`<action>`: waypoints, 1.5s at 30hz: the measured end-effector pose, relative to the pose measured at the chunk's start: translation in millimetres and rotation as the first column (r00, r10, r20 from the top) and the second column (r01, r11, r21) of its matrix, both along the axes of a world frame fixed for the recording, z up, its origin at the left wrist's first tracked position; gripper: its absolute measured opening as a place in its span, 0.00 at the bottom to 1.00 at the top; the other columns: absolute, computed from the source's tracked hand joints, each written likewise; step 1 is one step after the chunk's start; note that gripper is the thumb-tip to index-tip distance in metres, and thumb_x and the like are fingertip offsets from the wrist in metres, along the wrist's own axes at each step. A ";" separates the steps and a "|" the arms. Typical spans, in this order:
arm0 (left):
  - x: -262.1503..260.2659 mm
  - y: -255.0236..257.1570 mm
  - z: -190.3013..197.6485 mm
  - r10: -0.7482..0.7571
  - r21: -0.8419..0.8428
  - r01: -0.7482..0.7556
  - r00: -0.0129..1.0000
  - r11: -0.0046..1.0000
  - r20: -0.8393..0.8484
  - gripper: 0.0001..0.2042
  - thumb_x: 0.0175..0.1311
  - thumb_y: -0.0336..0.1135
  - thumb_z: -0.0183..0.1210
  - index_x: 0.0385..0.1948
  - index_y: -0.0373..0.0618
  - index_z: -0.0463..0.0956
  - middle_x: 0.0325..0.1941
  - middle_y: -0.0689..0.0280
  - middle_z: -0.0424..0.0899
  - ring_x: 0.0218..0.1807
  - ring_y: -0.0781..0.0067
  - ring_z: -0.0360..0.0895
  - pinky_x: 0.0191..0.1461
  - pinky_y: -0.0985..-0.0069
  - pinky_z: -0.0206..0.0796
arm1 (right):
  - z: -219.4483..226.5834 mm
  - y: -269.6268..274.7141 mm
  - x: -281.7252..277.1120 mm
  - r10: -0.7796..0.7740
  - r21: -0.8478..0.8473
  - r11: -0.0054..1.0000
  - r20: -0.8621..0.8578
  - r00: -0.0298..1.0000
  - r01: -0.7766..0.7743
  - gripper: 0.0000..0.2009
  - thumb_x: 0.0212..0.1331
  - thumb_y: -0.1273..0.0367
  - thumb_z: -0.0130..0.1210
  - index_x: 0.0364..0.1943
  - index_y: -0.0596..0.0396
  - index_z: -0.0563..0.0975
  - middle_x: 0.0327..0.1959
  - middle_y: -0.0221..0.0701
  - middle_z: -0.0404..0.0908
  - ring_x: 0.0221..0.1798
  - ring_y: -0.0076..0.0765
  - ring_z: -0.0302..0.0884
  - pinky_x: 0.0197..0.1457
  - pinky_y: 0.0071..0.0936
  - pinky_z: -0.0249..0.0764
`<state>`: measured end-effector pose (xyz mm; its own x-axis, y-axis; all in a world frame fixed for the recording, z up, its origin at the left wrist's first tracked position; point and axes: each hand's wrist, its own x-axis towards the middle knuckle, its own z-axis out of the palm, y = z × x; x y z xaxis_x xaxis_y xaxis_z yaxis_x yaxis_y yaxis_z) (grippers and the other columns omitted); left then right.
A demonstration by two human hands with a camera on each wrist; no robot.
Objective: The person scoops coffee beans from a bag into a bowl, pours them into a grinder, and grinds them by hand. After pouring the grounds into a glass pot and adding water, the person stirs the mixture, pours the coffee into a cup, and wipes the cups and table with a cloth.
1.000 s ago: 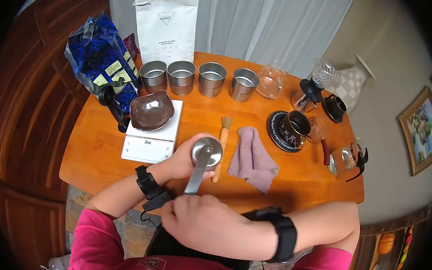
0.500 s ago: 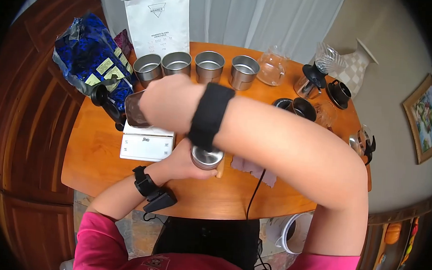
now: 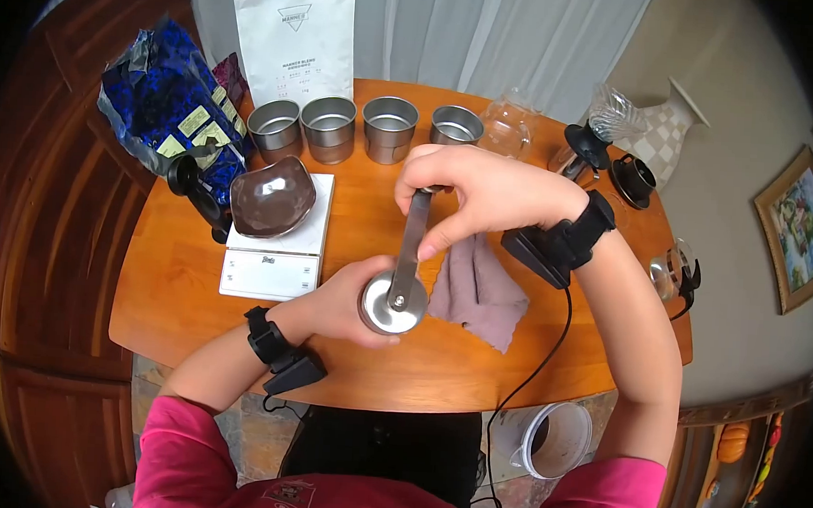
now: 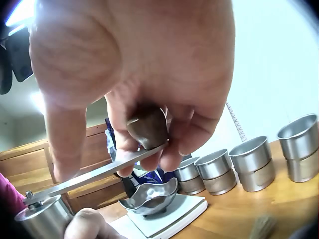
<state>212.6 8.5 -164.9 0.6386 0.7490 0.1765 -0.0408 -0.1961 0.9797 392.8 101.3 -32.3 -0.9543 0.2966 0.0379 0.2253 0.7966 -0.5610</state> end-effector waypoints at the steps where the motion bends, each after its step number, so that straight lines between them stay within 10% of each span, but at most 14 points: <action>1: -0.6 -0.1 0.9 -0.003 0.003 0.003 1.000 1.000 -0.002 0.31 0.35 0.31 0.70 0.47 0.43 0.66 0.42 0.67 0.76 0.46 0.77 0.73 0.52 0.76 0.64 | -1.8 -0.6 1.8 -0.015 0.025 1.000 -0.013 1.000 0.015 0.18 0.40 0.63 0.67 0.31 0.59 0.73 0.30 0.33 0.70 0.37 0.35 0.68 0.44 0.28 0.66; 8: -10.1 0.9 -4.5 0.054 -0.224 -0.027 0.992 0.974 0.115 0.33 0.36 0.31 0.70 0.50 0.41 0.64 0.44 0.67 0.74 0.47 0.77 0.71 0.53 0.75 0.63 | -26.0 -12.2 22.1 -0.290 0.044 0.956 -0.022 0.957 0.291 0.19 0.38 0.59 0.68 0.26 0.59 0.75 0.24 0.32 0.71 0.28 0.33 0.67 0.34 0.28 0.66; 19: -4.2 -1.5 -10.7 0.201 -0.092 -0.192 0.974 0.977 0.109 0.35 0.35 0.30 0.71 0.50 0.43 0.63 0.47 0.66 0.72 0.51 0.77 0.70 0.56 0.75 0.61 | -39.6 -118.9 30.1 -0.635 0.396 0.659 -0.164 0.755 0.640 0.20 0.45 0.57 0.63 0.12 0.57 0.72 0.11 0.38 0.70 0.16 0.44 0.71 0.20 0.34 0.67; 25: -3.8 3.2 -22.1 0.183 -0.077 -0.171 0.965 0.982 0.186 0.34 0.36 0.29 0.70 0.50 0.43 0.63 0.45 0.67 0.73 0.49 0.77 0.71 0.55 0.76 0.62 | -43.0 -162.0 19.3 -0.609 0.410 0.656 -0.208 0.766 0.633 0.15 0.49 0.71 0.56 0.41 0.59 0.69 0.19 0.37 0.72 0.19 0.43 0.73 0.21 0.35 0.69; 34: 0.5 6.4 -25.5 0.146 -0.046 -0.139 0.963 0.989 0.228 0.31 0.37 0.25 0.69 0.48 0.44 0.63 0.40 0.66 0.75 0.44 0.76 0.73 0.50 0.76 0.66 | -33.1 -195.5 -22.1 -0.289 0.455 0.858 0.044 0.956 0.238 0.14 0.49 0.71 0.49 0.42 0.55 0.71 0.25 0.35 0.66 0.22 0.34 0.69 0.26 0.26 0.66; 39: -0.8 2.8 -18.9 0.139 -0.039 -0.134 0.973 0.990 0.186 0.32 0.39 0.26 0.68 0.51 0.44 0.62 0.46 0.68 0.71 0.48 0.78 0.69 0.53 0.78 0.63 | -31.3 -192.6 -61.2 -0.342 0.587 0.760 -0.006 0.940 0.280 0.07 0.47 0.71 0.50 0.33 0.53 0.70 0.18 0.31 0.66 0.19 0.32 0.68 0.21 0.25 0.64; 45: -2.2 -1.7 -8.7 0.155 -0.150 -0.139 0.983 0.979 0.102 0.29 0.43 0.30 0.67 0.50 0.43 0.63 0.45 0.66 0.72 0.49 0.77 0.70 0.53 0.76 0.64 | -36.9 -163.7 -95.5 -0.250 0.410 0.870 -0.109 0.962 0.273 0.09 0.42 0.72 0.55 0.27 0.58 0.67 0.17 0.38 0.72 0.20 0.37 0.75 0.20 0.29 0.68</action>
<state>210.4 6.9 -173.6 0.5017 0.8558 0.1261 -0.1335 -0.0675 0.9887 297.3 -62.4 -69.2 -0.8374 0.4806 0.2601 0.4381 0.8750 -0.2063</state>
